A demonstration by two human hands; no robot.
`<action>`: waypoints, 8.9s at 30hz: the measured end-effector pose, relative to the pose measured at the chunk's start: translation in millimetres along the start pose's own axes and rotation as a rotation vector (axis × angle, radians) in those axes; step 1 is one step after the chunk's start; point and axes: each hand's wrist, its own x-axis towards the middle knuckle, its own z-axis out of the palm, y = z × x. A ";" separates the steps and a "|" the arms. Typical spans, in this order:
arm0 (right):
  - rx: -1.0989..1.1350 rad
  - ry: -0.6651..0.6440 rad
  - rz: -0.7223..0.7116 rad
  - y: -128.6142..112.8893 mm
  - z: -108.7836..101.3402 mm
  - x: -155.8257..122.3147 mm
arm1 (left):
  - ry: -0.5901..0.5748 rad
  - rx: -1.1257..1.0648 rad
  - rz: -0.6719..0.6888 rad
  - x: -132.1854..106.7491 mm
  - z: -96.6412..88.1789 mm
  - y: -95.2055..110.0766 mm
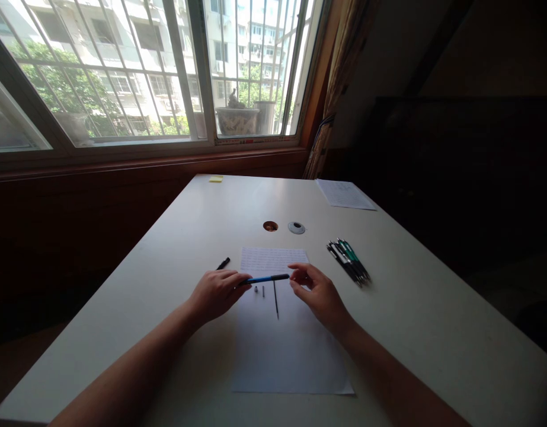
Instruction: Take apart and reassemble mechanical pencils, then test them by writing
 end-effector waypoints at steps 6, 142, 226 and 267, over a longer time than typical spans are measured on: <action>0.096 -0.003 0.039 7.0 1.5 0.7 | -0.001 0.007 -0.002 -0.3 0.3 -0.8; -0.141 -0.065 -0.232 -4.5 0.2 -1.1 | 0.026 -0.052 0.001 2.3 -0.2 0.4; -0.167 -0.341 -0.431 1.8 1.2 -0.9 | 0.004 -0.048 -0.035 0.8 1.1 -1.0; -0.079 -0.123 -0.360 -2.0 -2.1 -5.8 | 0.001 -0.024 -0.040 0.6 1.7 -0.5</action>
